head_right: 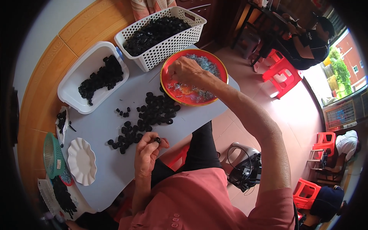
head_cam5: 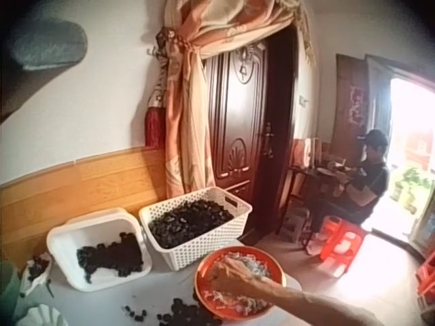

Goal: The person assembles small black components by hand, inserting tiny blue beads into them.

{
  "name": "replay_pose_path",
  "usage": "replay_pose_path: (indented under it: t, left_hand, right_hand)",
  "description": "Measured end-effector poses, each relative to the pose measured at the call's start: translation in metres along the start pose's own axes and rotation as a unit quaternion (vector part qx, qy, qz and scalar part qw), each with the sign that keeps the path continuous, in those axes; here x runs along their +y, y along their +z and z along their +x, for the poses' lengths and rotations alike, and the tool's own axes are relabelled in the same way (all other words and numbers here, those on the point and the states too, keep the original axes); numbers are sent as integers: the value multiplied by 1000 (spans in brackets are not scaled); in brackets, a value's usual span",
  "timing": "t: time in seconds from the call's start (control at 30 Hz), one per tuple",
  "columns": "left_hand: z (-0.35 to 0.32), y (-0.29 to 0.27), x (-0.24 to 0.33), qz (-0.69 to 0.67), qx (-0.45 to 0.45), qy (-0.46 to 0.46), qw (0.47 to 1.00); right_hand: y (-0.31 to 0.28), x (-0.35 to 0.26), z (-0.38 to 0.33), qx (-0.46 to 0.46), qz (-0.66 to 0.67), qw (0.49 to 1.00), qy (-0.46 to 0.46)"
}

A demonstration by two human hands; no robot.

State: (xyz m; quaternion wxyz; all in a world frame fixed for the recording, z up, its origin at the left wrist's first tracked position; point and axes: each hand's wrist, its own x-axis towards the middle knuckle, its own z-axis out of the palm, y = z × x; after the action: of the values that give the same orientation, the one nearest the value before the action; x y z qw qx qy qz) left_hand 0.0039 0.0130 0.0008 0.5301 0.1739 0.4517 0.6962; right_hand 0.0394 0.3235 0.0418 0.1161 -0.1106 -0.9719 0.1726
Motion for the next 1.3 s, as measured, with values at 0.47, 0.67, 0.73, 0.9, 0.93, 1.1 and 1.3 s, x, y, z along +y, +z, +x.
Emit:
replay_pose_path:
  t: [0.47,0.67,0.73,0.9,0.93,1.1,1.3]
  left_hand:
    - [0,2,0,-5,0,12,1000]
    - [0,5,0,-26,-2,16,1000]
    - [-1,7,1,-25,-3,18,1000]
    - [0,3,-3,-17,-20,36,999]
    - [1,3,-3,-19,-19,32,999]
    - [1,5,-2,-29,-16,35,999]
    - [-1,4,-2,-8,-13,31,999]
  right_hand:
    - [-4,7,3,23,7,1000,10]
    - [8,3,13,-7,-65,997,34]
    - [2,11,11,41,64,997,14]
    - [-10,21,13,81,104,991,-14]
    - [-11,21,12,87,89,992,5]
    - [-10,21,7,121,93,987,51]
    - [-1,12,12,64,36,997,10]
